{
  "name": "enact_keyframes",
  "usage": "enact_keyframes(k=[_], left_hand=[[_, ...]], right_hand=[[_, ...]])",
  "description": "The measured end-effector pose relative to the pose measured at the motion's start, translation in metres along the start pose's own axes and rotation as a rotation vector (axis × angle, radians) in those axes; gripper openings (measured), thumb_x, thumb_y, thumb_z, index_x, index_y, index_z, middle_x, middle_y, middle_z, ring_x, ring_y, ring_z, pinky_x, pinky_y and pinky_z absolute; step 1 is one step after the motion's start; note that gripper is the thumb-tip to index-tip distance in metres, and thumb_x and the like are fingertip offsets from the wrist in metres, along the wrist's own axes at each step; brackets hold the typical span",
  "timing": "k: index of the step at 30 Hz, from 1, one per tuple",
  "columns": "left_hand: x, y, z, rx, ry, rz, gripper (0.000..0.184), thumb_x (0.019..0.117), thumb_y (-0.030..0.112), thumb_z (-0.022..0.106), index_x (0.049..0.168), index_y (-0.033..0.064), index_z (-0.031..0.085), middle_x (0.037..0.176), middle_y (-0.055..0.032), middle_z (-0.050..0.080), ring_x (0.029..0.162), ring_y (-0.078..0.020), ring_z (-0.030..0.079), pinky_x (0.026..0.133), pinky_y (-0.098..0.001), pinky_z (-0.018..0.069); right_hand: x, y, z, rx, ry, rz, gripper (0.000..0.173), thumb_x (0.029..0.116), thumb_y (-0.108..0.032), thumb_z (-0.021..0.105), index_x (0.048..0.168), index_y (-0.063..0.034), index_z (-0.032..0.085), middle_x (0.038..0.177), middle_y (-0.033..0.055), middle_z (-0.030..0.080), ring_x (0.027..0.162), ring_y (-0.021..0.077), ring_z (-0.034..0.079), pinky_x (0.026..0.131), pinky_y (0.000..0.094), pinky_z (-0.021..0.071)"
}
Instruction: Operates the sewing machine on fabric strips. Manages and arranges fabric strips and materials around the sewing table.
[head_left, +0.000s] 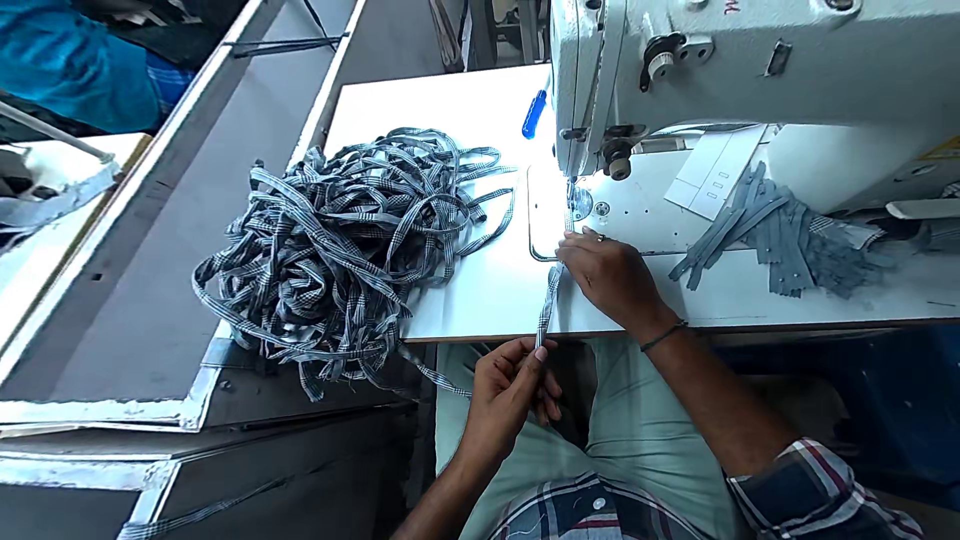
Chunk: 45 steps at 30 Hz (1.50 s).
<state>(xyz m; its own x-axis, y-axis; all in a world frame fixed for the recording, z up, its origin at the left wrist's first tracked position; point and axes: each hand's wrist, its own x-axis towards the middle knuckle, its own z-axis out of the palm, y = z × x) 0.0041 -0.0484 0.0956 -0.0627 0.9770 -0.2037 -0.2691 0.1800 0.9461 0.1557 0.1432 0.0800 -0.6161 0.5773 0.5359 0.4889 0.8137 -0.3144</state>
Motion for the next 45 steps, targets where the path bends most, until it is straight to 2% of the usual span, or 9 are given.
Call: enact_keyframes(k=[11, 19, 23, 26, 31, 34, 39, 43, 45], left_hand=[[0.005, 0.001, 0.004, 0.081, 0.038, 0.077, 0.019, 0.1070, 0.009, 0.052, 0.114, -0.0045, 0.063, 0.091, -0.0247, 0.073, 0.065, -0.0305, 0.073, 0.057, -0.0376, 0.0635], [0.000, -0.005, 0.004, 0.411, 0.158, 0.238, 0.013, 0.0996, 0.007, 0.062, 0.105, 0.0027, 0.073, 0.092, -0.0094, 0.078, 0.078, -0.0228, 0.077, 0.070, -0.0354, 0.0670], [-0.008, -0.014, 0.004, 0.698, 0.242, 0.414, 0.014, 0.0955, 0.013, 0.065, 0.102, 0.0101, 0.076, 0.085, 0.0047, 0.076, 0.071, -0.0055, 0.071, 0.063, -0.0255, 0.0627], [-0.021, -0.017, 0.008, 0.856, 0.261, 0.479, 0.016, 0.0939, 0.017, 0.063, 0.099, 0.0107, 0.077, 0.081, 0.0071, 0.073, 0.068, -0.0019, 0.069, 0.061, -0.0258, 0.0618], [-0.057, -0.006, 0.001, 0.993, 0.163, 0.500, 0.021, 0.0955, 0.017, 0.058, 0.099, 0.0082, 0.077, 0.082, 0.0043, 0.074, 0.069, -0.0028, 0.068, 0.061, -0.0254, 0.0592], [-0.079, 0.006, -0.013, 0.784, 0.050, 0.353, 0.020, 0.0981, 0.015, 0.059, 0.104, 0.0047, 0.075, 0.086, 0.0026, 0.075, 0.071, -0.0055, 0.072, 0.063, -0.0254, 0.0638], [-0.082, 0.017, -0.033, 0.004, -0.199, -0.152, 0.035, 0.1091, 0.018, 0.050, 0.127, -0.0098, 0.063, 0.107, -0.0267, 0.074, 0.089, -0.0367, 0.077, 0.078, -0.0488, 0.0663], [-0.049, 0.023, -0.032, 0.861, 0.025, 0.304, 0.028, 0.1038, 0.023, 0.056, 0.124, 0.0096, 0.070, 0.103, 0.0026, 0.074, 0.085, -0.0073, 0.071, 0.075, -0.0292, 0.0633], [-0.013, 0.037, -0.027, 1.072, 0.101, 0.550, 0.024, 0.0972, 0.018, 0.064, 0.118, 0.0091, 0.073, 0.103, 0.0015, 0.073, 0.087, -0.0076, 0.071, 0.076, -0.0304, 0.0633]], right_hand=[[0.003, -0.001, 0.000, -0.008, -0.009, 0.021, 0.025, 0.1028, -0.005, 0.053, 0.109, -0.0060, 0.077, 0.119, 0.0106, 0.075, 0.124, 0.0245, 0.067, 0.112, 0.0404, 0.0501], [-0.002, -0.005, -0.010, 0.054, 0.018, 0.120, 0.028, 0.1008, -0.003, 0.054, 0.121, -0.0041, 0.073, 0.128, 0.0118, 0.071, 0.128, 0.0246, 0.064, 0.114, 0.0397, 0.0479], [-0.021, -0.046, -0.038, 0.214, 0.089, 0.324, 0.024, 0.0977, -0.013, 0.065, 0.119, -0.0046, 0.073, 0.108, 0.0086, 0.073, 0.097, 0.0182, 0.071, 0.083, 0.0362, 0.0615], [-0.039, -0.079, -0.042, 0.368, -0.018, 0.507, 0.045, 0.0908, -0.033, 0.079, 0.123, -0.0060, 0.064, 0.096, 0.0043, 0.071, 0.073, 0.0128, 0.069, 0.060, 0.0317, 0.0611], [-0.040, -0.093, -0.035, 0.783, -0.053, 0.697, 0.034, 0.0902, -0.006, 0.076, 0.119, -0.0074, 0.057, 0.083, 0.0034, 0.073, 0.060, 0.0149, 0.069, 0.050, 0.0290, 0.0597], [-0.036, -0.091, -0.044, 1.198, -0.037, 0.871, 0.025, 0.0935, 0.002, 0.070, 0.114, 0.0005, 0.056, 0.091, 0.0169, 0.073, 0.072, 0.0289, 0.075, 0.062, 0.0402, 0.0663], [-0.043, -0.092, -0.044, 1.458, 0.033, 1.066, 0.020, 0.1000, 0.001, 0.062, 0.120, 0.0009, 0.057, 0.094, 0.0215, 0.071, 0.076, 0.0305, 0.075, 0.068, 0.0433, 0.0659], [-0.060, -0.092, -0.048, 1.319, 0.007, 0.979, 0.034, 0.1045, -0.007, 0.057, 0.139, -0.0086, 0.055, 0.094, 0.0187, 0.071, 0.066, 0.0261, 0.072, 0.060, 0.0386, 0.0643], [-0.065, -0.089, -0.048, 1.239, 0.012, 0.930, 0.039, 0.1052, -0.008, 0.056, 0.144, -0.0115, 0.055, 0.094, 0.0175, 0.071, 0.059, 0.0243, 0.069, 0.054, 0.0372, 0.0628]])
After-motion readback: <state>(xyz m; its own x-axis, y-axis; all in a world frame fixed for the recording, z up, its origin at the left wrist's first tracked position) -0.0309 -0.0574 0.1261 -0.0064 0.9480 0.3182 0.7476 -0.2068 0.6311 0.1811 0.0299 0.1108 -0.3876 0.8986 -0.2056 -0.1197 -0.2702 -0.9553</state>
